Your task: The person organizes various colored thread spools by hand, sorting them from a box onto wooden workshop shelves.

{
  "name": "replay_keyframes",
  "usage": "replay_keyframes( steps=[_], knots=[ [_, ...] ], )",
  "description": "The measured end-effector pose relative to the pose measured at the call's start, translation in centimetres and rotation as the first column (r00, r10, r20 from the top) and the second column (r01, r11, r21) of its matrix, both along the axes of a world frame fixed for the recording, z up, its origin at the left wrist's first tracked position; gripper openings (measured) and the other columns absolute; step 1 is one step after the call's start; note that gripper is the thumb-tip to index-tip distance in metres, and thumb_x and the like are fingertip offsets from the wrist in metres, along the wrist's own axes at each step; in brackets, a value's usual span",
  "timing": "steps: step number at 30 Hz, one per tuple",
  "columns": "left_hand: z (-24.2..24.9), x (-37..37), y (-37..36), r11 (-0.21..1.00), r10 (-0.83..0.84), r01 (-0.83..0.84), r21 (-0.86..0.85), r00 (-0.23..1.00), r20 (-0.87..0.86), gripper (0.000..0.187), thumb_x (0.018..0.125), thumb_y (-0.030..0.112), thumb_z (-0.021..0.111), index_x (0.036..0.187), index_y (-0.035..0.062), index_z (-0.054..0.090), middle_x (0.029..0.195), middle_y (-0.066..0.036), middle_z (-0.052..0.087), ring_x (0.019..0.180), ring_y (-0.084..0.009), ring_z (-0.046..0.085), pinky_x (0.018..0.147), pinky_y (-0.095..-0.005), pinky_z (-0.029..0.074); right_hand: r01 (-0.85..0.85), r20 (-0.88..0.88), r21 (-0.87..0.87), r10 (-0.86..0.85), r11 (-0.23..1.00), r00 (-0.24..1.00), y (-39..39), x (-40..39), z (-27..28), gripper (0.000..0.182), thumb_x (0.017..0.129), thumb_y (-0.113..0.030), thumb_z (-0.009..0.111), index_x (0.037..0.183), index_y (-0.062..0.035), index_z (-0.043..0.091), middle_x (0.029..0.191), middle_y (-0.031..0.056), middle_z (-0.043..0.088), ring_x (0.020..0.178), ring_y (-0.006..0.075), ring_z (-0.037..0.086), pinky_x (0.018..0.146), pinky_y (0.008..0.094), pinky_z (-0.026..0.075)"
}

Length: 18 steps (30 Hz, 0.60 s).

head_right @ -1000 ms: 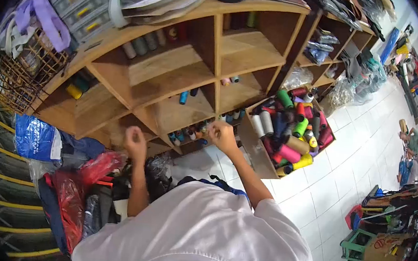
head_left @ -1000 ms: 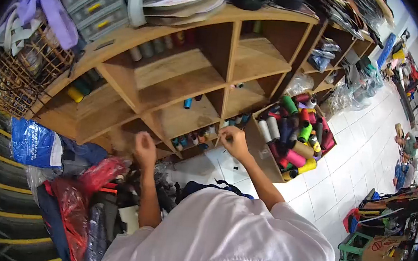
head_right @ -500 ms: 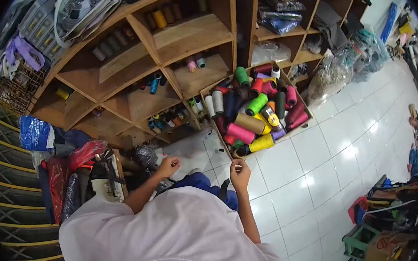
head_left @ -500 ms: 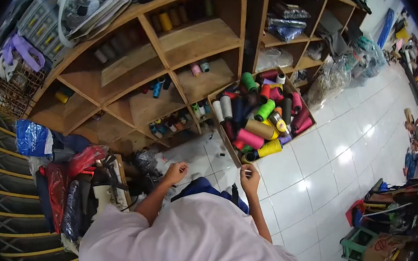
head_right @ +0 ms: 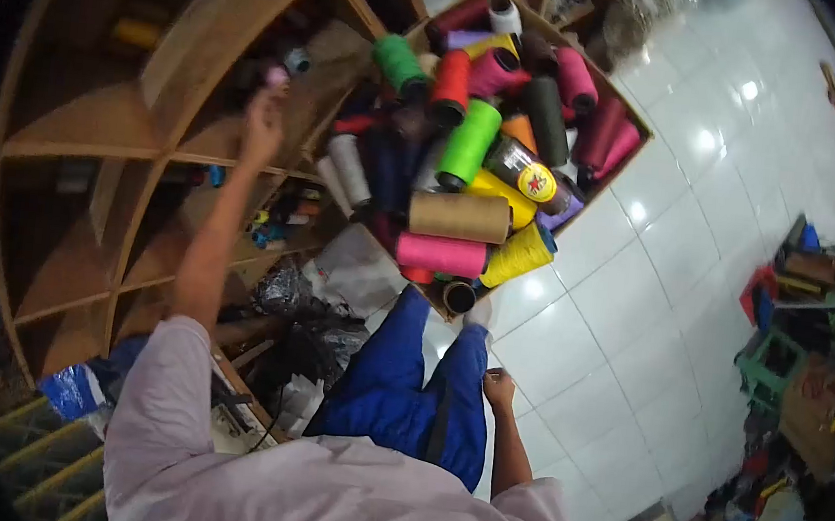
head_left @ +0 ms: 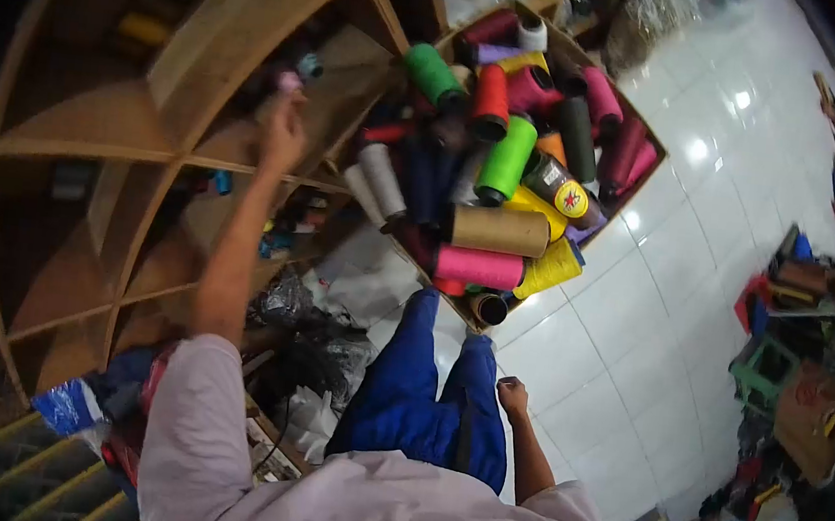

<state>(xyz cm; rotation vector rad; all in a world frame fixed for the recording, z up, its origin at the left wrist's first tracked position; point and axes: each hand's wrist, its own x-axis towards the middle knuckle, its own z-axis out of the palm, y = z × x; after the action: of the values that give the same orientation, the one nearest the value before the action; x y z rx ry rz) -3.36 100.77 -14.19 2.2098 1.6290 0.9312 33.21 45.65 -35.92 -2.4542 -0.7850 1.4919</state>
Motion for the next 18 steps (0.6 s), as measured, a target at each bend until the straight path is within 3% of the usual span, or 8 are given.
replay_keyframes(
  steps=[1,2,3,5,9,12,14,18],
  knots=[
    [-1.9,-1.5,4.3,0.992,0.110,-0.093,0.082,0.966,-0.235,0.038,0.085,-0.002,0.050,0.122,0.0033,0.056,0.115,-0.021,0.062,0.113,-0.0383,0.057,0.098,-0.0430,0.045,0.151,-0.056,-0.033,-0.153,0.988,0.987,-3.3,-0.6,-1.4,0.033,0.083,-0.030,0.061,0.097,-0.0018,0.070,0.089,0.0144,0.073,0.079,0.0261,0.070,0.075,0.0362,0.054],
    [-4.1,-2.3,9.4,0.896,0.369,-0.442,-0.026,0.777,-0.510,0.043,0.088,0.008,0.052,0.131,0.0049,0.052,0.124,-0.021,0.059,0.117,-0.0408,0.054,0.099,-0.0464,0.044,0.427,-0.122,-0.095,-0.436,0.899,0.892,-9.0,-2.6,-2.8,0.032,0.085,-0.030,0.060,0.097,-0.0013,0.069,0.082,0.0113,0.071,0.073,0.0196,0.068,0.066,0.0325,0.053],
    [-3.0,-2.9,10.8,0.840,0.256,-0.466,-0.278,0.792,-0.555,0.050,0.093,0.022,0.048,0.140,0.0053,0.045,0.136,-0.024,0.051,0.126,-0.0412,0.047,0.104,-0.0472,0.039,0.466,-0.094,-0.216,-0.494,0.858,0.865,-10.3,-3.8,-1.6,0.029,0.087,-0.027,0.059,0.097,-0.0013,0.068,0.078,0.0079,0.068,0.068,0.0139,0.064,0.058,0.0295,0.050],
    [-9.5,-11.7,16.5,0.889,0.157,-0.401,-0.220,0.718,-0.678,0.055,0.096,0.035,0.044,0.144,0.0087,0.042,0.145,-0.024,0.043,0.132,-0.0412,0.042,0.110,-0.0476,0.033,0.593,-0.079,-0.365,-0.659,0.718,0.748,-13.3,-6.9,0.6,0.026,0.086,-0.022,0.058,0.099,-0.0019,0.068,0.078,0.0082,0.067,0.065,0.0122,0.062,0.052,0.0284,0.048],
    [-10.0,-12.4,20.8,0.865,0.383,-0.485,-0.127,0.803,-0.456,0.056,0.097,0.037,0.043,0.146,0.0102,0.040,0.149,-0.021,0.039,0.136,-0.0382,0.038,0.113,-0.0454,0.029,0.213,-0.134,-0.409,-0.290,0.887,0.948,-24.3,-12.4,-1.2,0.036,0.085,-0.029,0.066,0.103,0.0026,0.068,0.092,0.0166,0.071,0.081,0.0215,0.068,0.072,0.0358,0.054],
    [-7.7,-13.2,21.5,0.970,0.220,-0.237,0.054,0.762,-0.609,0.051,0.101,0.034,0.033,0.142,0.0052,0.045,0.146,-0.020,0.044,0.136,-0.0348,0.040,0.113,-0.0432,0.031,0.341,-0.149,-0.452,-0.447,0.824,0.882,-24.5,-15.2,0.1,0.036,0.085,-0.029,0.066,0.103,0.0029,0.068,0.091,0.0165,0.071,0.081,0.0212,0.067,0.072,0.0355,0.054],
    [-4.0,-10.8,19.8,0.897,-0.021,-0.438,-0.054,0.079,-0.997,0.051,0.100,0.031,0.035,0.143,0.0039,0.043,0.147,-0.018,0.042,0.139,-0.0333,0.036,0.115,-0.0422,0.029,0.399,-0.154,-0.452,-0.510,0.798,0.846,-23.4,-16.2,0.3,0.036,0.086,-0.028,0.066,0.102,0.0031,0.068,0.091,0.0165,0.071,0.080,0.0209,0.067,0.071,0.0353,0.054],
    [-12.6,-26.9,25.1,0.963,0.262,-0.170,0.210,0.393,-0.881,0.053,0.094,0.025,0.049,0.142,0.0036,0.044,0.147,-0.019,0.041,0.139,-0.0325,0.035,0.116,-0.0421,0.028,0.469,-0.180,-0.424,-0.580,0.775,0.795,-21.1,-17.1,0.5,0.035,0.086,-0.027,0.065,0.102,0.0035,0.068,0.091,0.0164,0.071,0.080,0.0205,0.067,0.071,0.0348,0.054]
  ],
)
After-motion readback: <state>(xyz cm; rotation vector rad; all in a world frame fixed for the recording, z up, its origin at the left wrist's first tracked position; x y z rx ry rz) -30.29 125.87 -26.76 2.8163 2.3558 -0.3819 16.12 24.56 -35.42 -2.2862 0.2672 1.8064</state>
